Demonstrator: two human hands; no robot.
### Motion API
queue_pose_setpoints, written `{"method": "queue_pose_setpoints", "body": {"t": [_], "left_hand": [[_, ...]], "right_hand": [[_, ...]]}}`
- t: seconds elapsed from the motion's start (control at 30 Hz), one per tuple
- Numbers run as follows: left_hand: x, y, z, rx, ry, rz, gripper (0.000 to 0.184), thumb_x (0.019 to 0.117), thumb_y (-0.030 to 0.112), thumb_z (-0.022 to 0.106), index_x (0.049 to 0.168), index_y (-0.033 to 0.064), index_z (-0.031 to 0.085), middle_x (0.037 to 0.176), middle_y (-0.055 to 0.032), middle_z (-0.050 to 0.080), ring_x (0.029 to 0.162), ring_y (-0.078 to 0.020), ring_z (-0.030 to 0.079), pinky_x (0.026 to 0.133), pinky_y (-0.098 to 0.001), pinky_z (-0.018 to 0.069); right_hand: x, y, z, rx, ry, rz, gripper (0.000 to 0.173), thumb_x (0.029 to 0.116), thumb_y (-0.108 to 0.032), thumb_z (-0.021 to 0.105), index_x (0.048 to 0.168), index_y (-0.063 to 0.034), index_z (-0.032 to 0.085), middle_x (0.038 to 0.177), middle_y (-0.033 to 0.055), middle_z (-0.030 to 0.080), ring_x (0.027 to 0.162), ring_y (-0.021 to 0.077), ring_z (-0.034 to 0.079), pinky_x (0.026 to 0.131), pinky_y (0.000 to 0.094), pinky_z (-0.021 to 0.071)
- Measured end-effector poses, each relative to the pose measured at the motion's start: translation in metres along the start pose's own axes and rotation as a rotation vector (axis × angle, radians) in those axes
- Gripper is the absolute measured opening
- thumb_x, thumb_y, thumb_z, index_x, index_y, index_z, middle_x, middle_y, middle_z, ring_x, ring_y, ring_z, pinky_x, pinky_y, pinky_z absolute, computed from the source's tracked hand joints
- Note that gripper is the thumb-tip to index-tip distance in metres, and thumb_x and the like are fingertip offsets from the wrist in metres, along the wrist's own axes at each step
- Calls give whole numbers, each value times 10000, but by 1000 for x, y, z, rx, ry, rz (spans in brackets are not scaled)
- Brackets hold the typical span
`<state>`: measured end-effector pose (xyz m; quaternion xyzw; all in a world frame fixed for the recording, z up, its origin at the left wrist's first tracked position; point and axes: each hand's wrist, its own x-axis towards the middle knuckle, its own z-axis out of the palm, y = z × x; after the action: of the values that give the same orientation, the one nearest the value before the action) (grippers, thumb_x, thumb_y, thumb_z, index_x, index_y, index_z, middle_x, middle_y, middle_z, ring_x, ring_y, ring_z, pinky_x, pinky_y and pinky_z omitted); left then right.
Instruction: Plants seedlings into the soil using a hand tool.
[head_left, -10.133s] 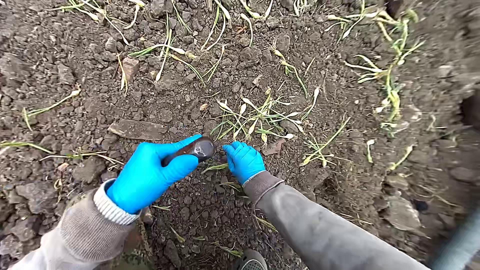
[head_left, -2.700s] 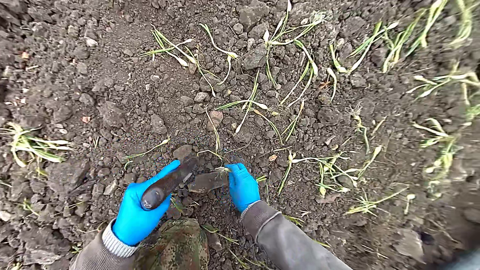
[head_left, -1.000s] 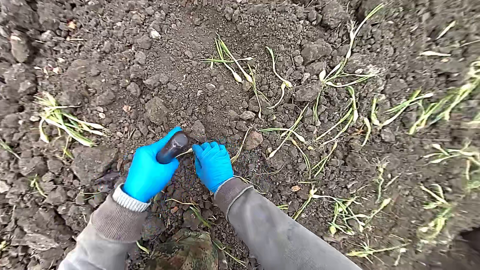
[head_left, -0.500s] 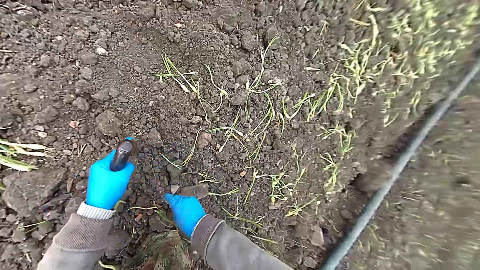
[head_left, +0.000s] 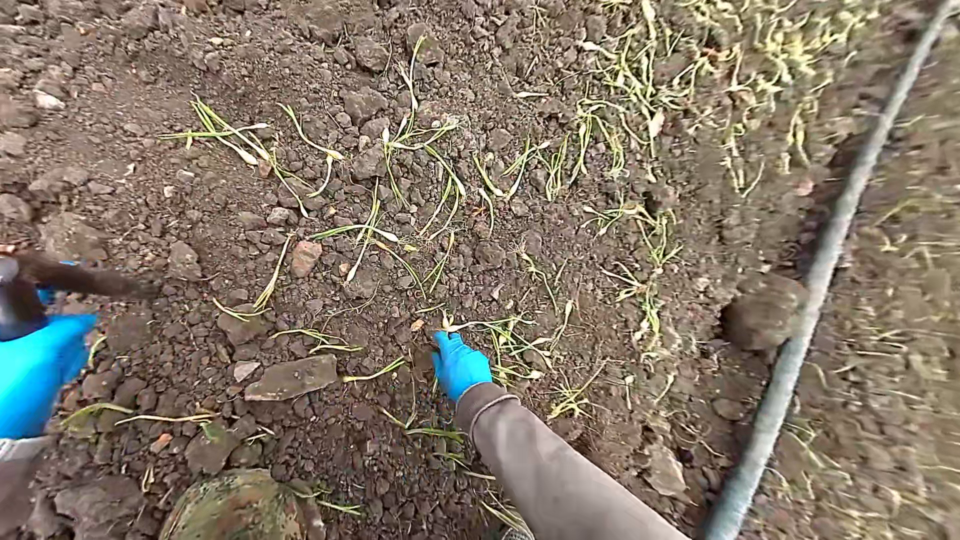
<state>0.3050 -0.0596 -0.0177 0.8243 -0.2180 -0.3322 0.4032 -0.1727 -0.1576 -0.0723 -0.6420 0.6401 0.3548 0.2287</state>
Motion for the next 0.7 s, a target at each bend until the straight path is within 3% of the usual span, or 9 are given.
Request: {"method": "queue_pose_setpoints", "body": {"t": [0.07,0.1,0.2,0.33,0.4,0.47,0.53,0.6,0.7], "left_hand": [[-34,20,6,-46,-26,164,155,953,-99,566,1105,-101,536,734,-20,498,549,-9,379,505,-171,348],[-60,48,13,-46,-36,91,282,936,-118,562,1216,-108,528,773,-25,515,581,-26,417,551,-183,407],[-126,98,37,-201,-195,89,547,854,-20,551,1393,63,503,540,108,461,384,-13,382,371,-184,364],[-201,117,94,-289,-490,198,569,829,41,659,1387,120,581,664,120,622,447,-5,481,422,-192,433],[-232,100,145,-186,-504,210,393,805,118,719,1198,135,700,861,101,729,531,12,544,479,-190,473],[-253,69,205,30,-498,172,135,758,199,698,886,163,723,662,119,610,517,2,524,489,-227,454],[-265,39,245,219,-614,136,350,784,209,671,1118,166,766,810,43,695,688,-47,621,661,-304,531],[-273,25,263,320,-674,127,622,791,189,663,1410,242,647,1010,-19,759,846,-109,696,801,-387,567],[-293,18,273,301,-597,137,671,780,143,663,1445,218,611,1068,-39,759,868,-119,702,817,-389,565]], "right_hand": [[3,2,1,94,20,14,432,1055,-352,557,1450,-177,548,1443,157,584,1057,405,709,863,617,575],[2,7,4,110,20,14,415,1056,-306,560,1448,-167,544,1442,154,584,1063,405,708,870,615,577],[1,26,10,89,-8,-107,426,1037,-108,498,1460,-159,503,1397,161,612,1089,403,699,891,604,566],[-2,59,2,87,62,-187,460,1034,-182,489,1492,-153,499,1477,154,555,1103,379,697,899,580,569],[7,86,3,148,188,-114,603,1033,-413,569,1559,-146,441,1529,212,474,1111,407,677,873,558,582],[22,111,6,178,208,1,949,914,-643,673,1646,-187,276,1585,262,363,1231,464,593,884,575,578],[33,128,10,174,156,25,977,895,-655,689,1652,-207,263,1612,271,324,1339,475,512,930,586,563],[39,138,10,213,149,-48,649,968,-447,688,1526,-189,480,1514,217,456,1280,421,575,925,576,568],[43,150,8,222,81,-167,433,989,-196,648,1415,-146,587,1499,188,496,1143,389,671,905,574,583]]}}
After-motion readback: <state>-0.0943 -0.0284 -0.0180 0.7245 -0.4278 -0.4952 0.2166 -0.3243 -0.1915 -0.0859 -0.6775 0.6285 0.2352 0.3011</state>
